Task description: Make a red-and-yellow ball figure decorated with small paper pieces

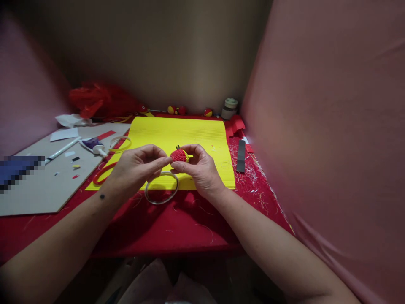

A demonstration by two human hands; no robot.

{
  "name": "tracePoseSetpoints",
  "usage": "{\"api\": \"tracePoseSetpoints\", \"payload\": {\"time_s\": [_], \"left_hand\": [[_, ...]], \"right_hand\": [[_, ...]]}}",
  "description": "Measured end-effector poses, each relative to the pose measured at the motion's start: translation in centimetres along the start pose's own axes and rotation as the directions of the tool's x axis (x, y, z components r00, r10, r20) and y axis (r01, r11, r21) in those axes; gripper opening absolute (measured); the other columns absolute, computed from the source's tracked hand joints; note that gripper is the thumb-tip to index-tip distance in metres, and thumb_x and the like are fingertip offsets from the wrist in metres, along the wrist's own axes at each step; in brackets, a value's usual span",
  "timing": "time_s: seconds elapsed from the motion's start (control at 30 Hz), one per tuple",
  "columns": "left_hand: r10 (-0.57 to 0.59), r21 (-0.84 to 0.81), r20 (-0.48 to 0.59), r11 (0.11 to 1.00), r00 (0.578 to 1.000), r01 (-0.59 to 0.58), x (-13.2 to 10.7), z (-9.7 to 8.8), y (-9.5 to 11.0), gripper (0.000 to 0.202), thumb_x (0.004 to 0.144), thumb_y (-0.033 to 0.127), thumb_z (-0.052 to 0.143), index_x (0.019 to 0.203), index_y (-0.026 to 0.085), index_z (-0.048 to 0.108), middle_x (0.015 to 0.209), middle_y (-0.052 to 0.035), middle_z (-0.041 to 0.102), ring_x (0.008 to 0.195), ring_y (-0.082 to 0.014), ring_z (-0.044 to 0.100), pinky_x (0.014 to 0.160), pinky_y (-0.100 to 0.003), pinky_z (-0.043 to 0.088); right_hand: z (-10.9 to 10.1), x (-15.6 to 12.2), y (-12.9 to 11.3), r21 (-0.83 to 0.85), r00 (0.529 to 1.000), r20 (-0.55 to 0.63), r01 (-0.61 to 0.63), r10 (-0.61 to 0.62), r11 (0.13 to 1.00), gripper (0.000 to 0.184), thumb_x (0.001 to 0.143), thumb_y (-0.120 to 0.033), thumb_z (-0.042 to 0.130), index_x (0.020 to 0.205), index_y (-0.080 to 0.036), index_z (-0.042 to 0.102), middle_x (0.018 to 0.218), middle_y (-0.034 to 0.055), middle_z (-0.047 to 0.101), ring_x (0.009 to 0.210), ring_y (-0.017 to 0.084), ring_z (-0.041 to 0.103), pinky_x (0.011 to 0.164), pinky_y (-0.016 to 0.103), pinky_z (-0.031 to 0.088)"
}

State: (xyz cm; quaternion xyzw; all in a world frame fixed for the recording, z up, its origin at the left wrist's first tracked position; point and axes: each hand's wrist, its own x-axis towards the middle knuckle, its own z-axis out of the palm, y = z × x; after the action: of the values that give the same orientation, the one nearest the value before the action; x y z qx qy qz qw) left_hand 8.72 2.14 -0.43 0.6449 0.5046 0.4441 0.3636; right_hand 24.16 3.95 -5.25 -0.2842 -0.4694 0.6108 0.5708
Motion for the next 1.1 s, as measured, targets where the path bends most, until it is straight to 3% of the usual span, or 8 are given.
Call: {"api": "tracePoseSetpoints", "payload": {"time_s": [0.37,1.1], "left_hand": [[-0.009,0.0,0.014,1.0,1.0,0.009,-0.04,0.01,0.1,0.017,0.074,0.028,0.068,0.068,0.014,0.06,0.053,0.0043,0.052,0.044,-0.0059,0.043,0.041,-0.019,0.033],[0.006,0.07,0.024,0.998,1.0,-0.008,0.01,-0.05,-0.03,0.019,0.075,0.031,0.066,0.069,0.014,0.062,0.054,0.0029,0.055,0.045,-0.0076,0.047,0.043,-0.02,0.036]], "right_hand": [[-0.33,0.01,0.39,-0.09,0.997,-0.001,0.074,-0.075,0.993,0.043,0.061,-0.026,0.085,0.095,-0.024,0.059,0.087,-0.0023,0.065,0.076,0.014,0.061,0.074,0.035,0.057],[-0.56,0.07,0.47,-0.151,0.995,0.0,0.099,-0.1,0.984,0.043,0.062,-0.028,0.085,0.097,-0.025,0.059,0.09,-0.0019,0.065,0.077,0.015,0.062,0.076,0.035,0.056]]}}
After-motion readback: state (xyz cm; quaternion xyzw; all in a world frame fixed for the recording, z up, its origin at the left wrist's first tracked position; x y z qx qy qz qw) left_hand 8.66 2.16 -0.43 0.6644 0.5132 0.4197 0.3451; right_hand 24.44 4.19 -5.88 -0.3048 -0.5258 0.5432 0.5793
